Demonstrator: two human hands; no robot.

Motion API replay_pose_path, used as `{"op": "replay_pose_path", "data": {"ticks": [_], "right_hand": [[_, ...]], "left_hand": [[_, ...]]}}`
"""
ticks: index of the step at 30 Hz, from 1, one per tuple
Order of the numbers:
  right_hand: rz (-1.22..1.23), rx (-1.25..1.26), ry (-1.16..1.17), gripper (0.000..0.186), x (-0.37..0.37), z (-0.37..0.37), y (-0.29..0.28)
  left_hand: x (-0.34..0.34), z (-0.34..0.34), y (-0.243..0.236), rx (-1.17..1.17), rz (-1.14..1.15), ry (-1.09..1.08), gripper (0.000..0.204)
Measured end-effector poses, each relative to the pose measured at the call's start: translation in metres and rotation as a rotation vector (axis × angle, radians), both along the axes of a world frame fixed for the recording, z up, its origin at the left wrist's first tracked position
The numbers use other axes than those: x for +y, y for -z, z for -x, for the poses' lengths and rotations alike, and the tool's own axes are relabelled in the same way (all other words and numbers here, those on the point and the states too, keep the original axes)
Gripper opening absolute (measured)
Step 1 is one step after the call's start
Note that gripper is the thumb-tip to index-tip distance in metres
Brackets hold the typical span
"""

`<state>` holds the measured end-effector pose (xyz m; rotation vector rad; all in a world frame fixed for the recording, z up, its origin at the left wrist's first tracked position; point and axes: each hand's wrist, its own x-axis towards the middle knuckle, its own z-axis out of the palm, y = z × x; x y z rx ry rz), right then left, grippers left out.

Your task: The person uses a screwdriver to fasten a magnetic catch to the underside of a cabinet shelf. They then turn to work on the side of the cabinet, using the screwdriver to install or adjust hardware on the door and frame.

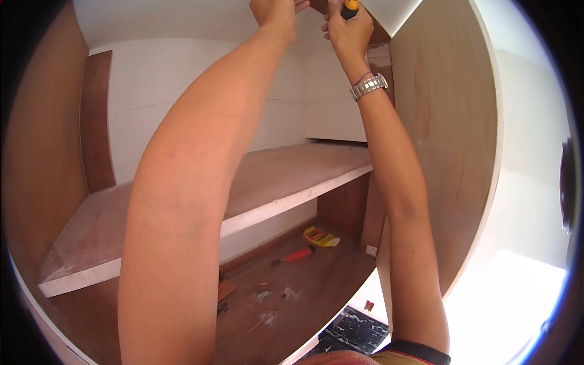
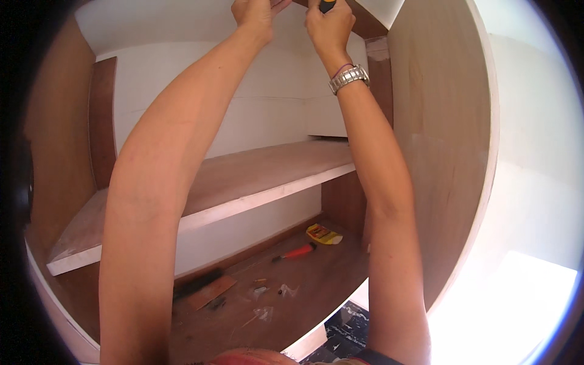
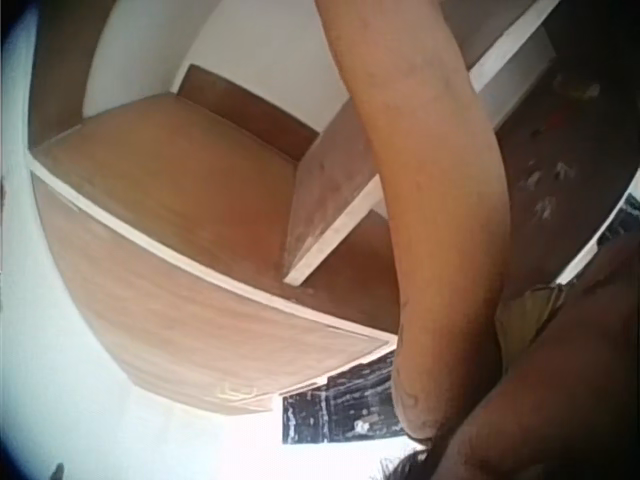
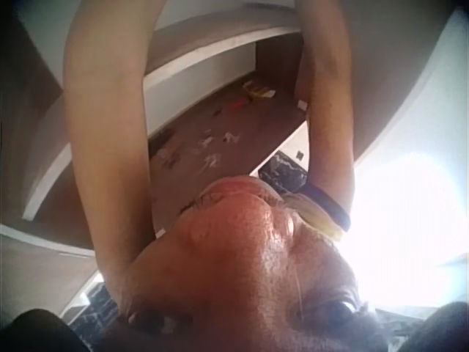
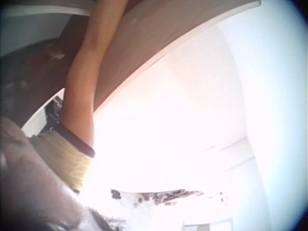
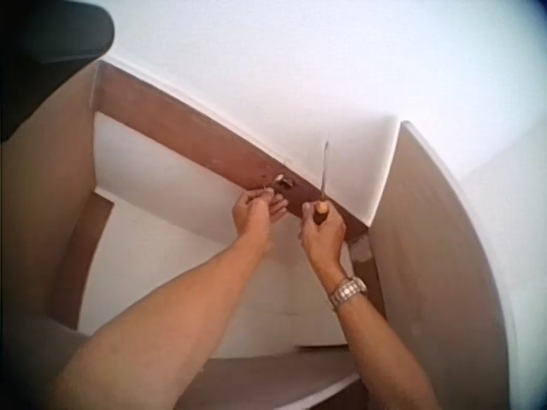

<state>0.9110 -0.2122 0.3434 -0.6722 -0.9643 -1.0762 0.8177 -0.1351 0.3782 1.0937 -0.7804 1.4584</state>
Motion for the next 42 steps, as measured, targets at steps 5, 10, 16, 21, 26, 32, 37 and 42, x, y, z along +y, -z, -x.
{"op": "replay_pose_path", "data": {"ticks": [5,10,16,21,26,32,37,42], "right_hand": [[0.193,0.032,0.124,0.036,-0.012,-0.003,0.034],[0.491,0.172,-0.038,0.047,-0.029,0.005,0.095],[0.523,0.088,-0.131,0.044,-0.025,0.012,0.131],[0.534,0.127,-0.19,0.037,-0.012,0.009,0.139],[0.321,0.032,-0.065,0.037,0.002,0.007,0.133],[0.378,0.054,-0.253,0.04,-0.006,0.018,0.134],[0.314,0.134,-0.333,0.04,-0.007,0.03,0.131],[0.35,0.166,-0.339,0.04,-0.015,0.026,0.131]], "left_hand": [[0.025,-0.003,-0.005,0.282,-0.114,-0.233,0.024],[0.038,0.008,-0.014,0.493,-0.46,-0.541,0.02],[0.032,0.015,-0.01,0.621,-0.468,-0.391,0.022],[0.021,-0.003,-0.002,0.641,-0.393,-0.18,0.022],[0.0,-0.025,0.01,0.572,-0.246,0.0,0.021],[-0.009,-0.027,0.015,0.494,-0.221,0.032,0.021],[-0.011,-0.033,0.015,0.486,-0.116,0.039,0.02],[-0.014,-0.035,0.016,0.455,-0.069,0.013,0.019]]}}
